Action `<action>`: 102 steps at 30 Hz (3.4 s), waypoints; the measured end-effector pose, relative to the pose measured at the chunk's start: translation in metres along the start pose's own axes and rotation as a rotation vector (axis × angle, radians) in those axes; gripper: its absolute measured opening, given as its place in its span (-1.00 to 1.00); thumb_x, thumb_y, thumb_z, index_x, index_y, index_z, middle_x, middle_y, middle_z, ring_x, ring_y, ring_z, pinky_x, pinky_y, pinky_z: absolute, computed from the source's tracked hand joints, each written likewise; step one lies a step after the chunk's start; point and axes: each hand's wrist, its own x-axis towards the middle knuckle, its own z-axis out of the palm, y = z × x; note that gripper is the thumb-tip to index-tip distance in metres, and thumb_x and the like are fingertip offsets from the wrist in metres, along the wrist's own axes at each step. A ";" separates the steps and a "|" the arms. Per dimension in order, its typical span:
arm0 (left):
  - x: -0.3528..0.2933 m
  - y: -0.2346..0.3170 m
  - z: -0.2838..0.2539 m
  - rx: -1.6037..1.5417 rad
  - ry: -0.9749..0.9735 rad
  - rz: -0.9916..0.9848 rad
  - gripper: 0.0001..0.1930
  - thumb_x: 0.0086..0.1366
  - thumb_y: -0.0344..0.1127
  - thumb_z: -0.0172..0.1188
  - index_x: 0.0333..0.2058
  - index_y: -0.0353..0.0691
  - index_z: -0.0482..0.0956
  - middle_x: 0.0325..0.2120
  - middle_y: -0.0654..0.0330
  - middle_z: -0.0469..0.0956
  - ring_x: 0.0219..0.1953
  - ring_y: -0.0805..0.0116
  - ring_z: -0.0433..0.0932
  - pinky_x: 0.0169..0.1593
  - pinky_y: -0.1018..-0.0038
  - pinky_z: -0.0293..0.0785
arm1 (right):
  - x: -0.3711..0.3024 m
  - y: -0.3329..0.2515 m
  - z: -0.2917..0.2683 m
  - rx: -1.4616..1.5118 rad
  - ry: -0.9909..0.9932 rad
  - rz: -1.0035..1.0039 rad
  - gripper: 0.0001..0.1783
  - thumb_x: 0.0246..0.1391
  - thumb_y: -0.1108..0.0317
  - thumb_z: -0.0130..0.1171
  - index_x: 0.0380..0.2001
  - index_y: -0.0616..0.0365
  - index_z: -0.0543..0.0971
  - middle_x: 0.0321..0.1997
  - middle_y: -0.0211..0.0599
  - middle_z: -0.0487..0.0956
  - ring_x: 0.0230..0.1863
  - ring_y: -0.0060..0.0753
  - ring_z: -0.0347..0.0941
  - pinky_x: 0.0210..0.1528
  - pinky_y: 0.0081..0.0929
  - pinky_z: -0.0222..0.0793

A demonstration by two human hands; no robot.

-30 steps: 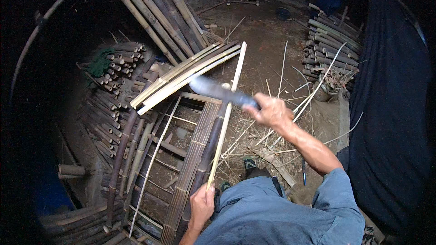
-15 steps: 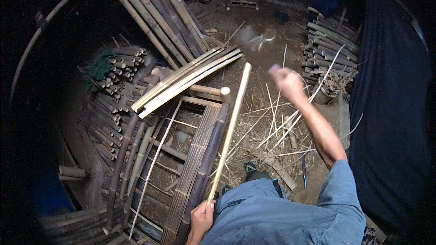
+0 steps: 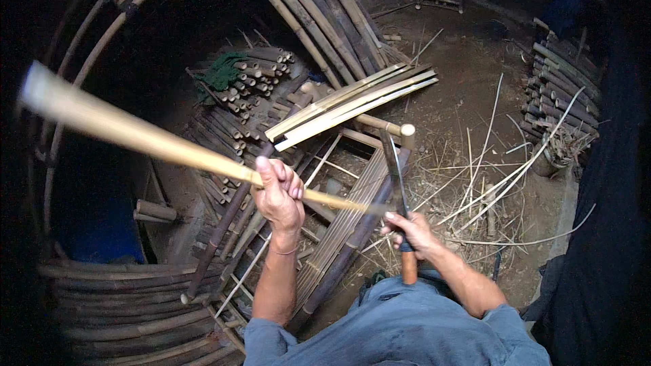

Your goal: The person uses a large knife to shave thin strips of bamboo. They hold the bamboo piece in one hand and the knife in the other, repeatedly scraping the blade along the bamboo to remove the outer layer. The person occasionally inspects the bamboo and adjusts their grip before continuing the shaving process.

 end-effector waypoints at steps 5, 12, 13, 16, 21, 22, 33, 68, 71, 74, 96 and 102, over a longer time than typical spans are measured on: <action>-0.055 -0.027 0.010 -0.279 0.086 0.128 -0.50 0.46 0.14 -0.28 -0.31 -0.18 0.42 -0.35 0.19 0.44 -0.23 0.31 0.49 -0.03 0.33 0.46 | 0.042 -0.025 0.046 0.284 0.121 -0.278 -0.66 0.13 0.06 0.25 -0.32 0.09 0.44 -0.45 -0.26 0.59 -0.71 -0.64 0.35 -0.69 -0.57 0.33; -0.134 -0.025 -0.039 0.169 -0.510 -0.590 -0.48 0.37 -0.10 0.04 0.16 -0.37 0.33 0.08 -0.04 0.41 0.17 0.12 0.37 0.22 0.18 0.29 | 0.081 -0.085 0.020 0.007 0.249 -0.598 -0.76 0.11 0.23 0.29 -0.40 0.15 0.49 -0.59 -0.50 0.48 -0.69 -0.70 0.35 -0.66 -0.67 0.25; -0.133 -0.009 -0.028 0.492 -0.643 -0.308 -0.50 0.32 -0.17 0.13 0.13 -0.37 0.38 0.08 -0.05 0.42 0.17 0.08 0.38 0.21 0.17 0.29 | 0.082 -0.092 0.014 -0.066 0.248 -0.623 -0.75 0.12 0.23 0.29 -0.39 0.17 0.49 -0.58 -0.50 0.49 -0.68 -0.72 0.35 -0.65 -0.69 0.23; -0.110 -0.021 -0.032 0.993 -0.540 -0.012 -0.44 0.20 -0.12 0.24 0.07 -0.40 0.41 -0.01 -0.07 0.47 0.07 0.00 0.44 0.16 0.18 0.32 | 0.078 -0.119 0.007 -0.249 0.259 -0.722 -0.70 0.11 0.17 0.30 -0.43 0.19 0.51 -0.60 -0.51 0.48 -0.66 -0.72 0.36 -0.64 -0.67 0.24; -0.112 -0.065 -0.075 0.231 -0.640 -0.796 -0.65 0.35 -0.24 0.15 0.01 -0.34 0.49 -0.48 0.28 0.50 -0.51 0.55 0.50 -0.44 0.59 0.44 | 0.042 -0.172 0.017 -0.687 0.308 -0.819 -0.60 0.11 0.08 0.27 -0.26 0.26 0.56 -0.54 -0.36 0.57 -0.55 -0.55 0.49 -0.47 -0.50 0.39; -0.113 -0.063 -0.067 0.263 -0.573 -0.775 -0.65 0.35 -0.24 0.15 0.00 -0.34 0.50 -0.48 0.29 0.49 -0.53 0.59 0.45 -0.48 0.62 0.38 | 0.039 -0.170 0.011 -0.945 0.451 -0.863 -0.58 0.13 0.07 0.23 -0.19 0.26 0.55 -0.46 -0.18 0.61 -0.45 -0.30 0.57 -0.36 -0.36 0.44; -0.106 -0.080 -0.016 0.520 -0.414 -0.444 -0.64 0.08 -0.19 0.42 -0.28 -0.33 0.56 -0.63 0.40 0.38 -0.55 0.60 0.32 -0.47 0.58 0.29 | -0.008 -0.056 -0.012 -1.640 0.137 -1.018 -0.45 0.01 -0.22 0.19 -0.44 0.12 0.44 -0.57 -0.17 0.50 -0.49 -0.08 0.52 -0.43 -0.14 0.44; -0.154 -0.076 -0.054 0.257 -0.436 -0.714 -0.58 0.42 -0.23 0.02 0.17 -0.30 0.36 -0.68 0.37 0.34 -0.72 0.65 0.23 -0.68 0.65 0.15 | -0.029 -0.069 -0.026 -1.625 0.258 -0.985 -0.41 -0.01 -0.27 0.19 -0.44 0.13 0.52 -0.59 -0.18 0.52 -0.52 -0.16 0.55 -0.47 -0.19 0.47; -0.141 -0.075 -0.032 0.222 -0.416 -0.796 -0.57 0.44 -0.20 -0.02 0.19 -0.27 0.35 -0.69 0.37 0.32 -0.74 0.66 0.21 -0.70 0.66 0.14 | -0.033 -0.035 -0.017 -1.584 0.170 -1.045 -0.42 -0.01 -0.25 0.20 -0.46 0.13 0.49 -0.60 -0.14 0.50 -0.53 -0.08 0.53 -0.43 -0.17 0.46; -0.157 -0.064 -0.038 0.278 -0.404 -0.727 -0.57 0.45 -0.18 -0.05 0.21 -0.20 0.34 -0.70 0.36 0.29 -0.77 0.65 0.18 -0.72 0.66 0.12 | -0.019 -0.072 -0.033 -1.450 0.401 -0.957 -0.45 0.00 -0.22 0.21 -0.44 0.12 0.48 -0.60 -0.13 0.51 -0.52 -0.05 0.54 -0.46 -0.13 0.45; -0.176 -0.059 -0.117 0.598 -1.080 -0.176 -0.73 0.33 -0.34 0.04 -0.05 -0.33 0.48 -0.34 0.14 0.59 -0.16 0.39 0.55 -0.15 0.49 0.48 | 0.010 -0.179 -0.031 -0.484 0.297 -0.823 -0.77 0.14 0.22 0.23 -0.36 0.17 0.54 -0.58 -0.45 0.52 -0.59 -0.68 0.38 -0.53 -0.61 0.30; -0.149 -0.072 -0.026 0.188 -0.480 -0.668 -0.63 0.38 -0.22 0.10 0.08 -0.28 0.43 -0.47 0.25 0.53 -0.64 0.67 0.32 -0.59 0.71 0.24 | 0.042 -0.167 -0.020 -0.443 0.414 -0.892 -0.64 0.08 0.12 0.29 -0.24 0.21 0.54 -0.45 -0.38 0.59 -0.50 -0.64 0.45 -0.48 -0.62 0.37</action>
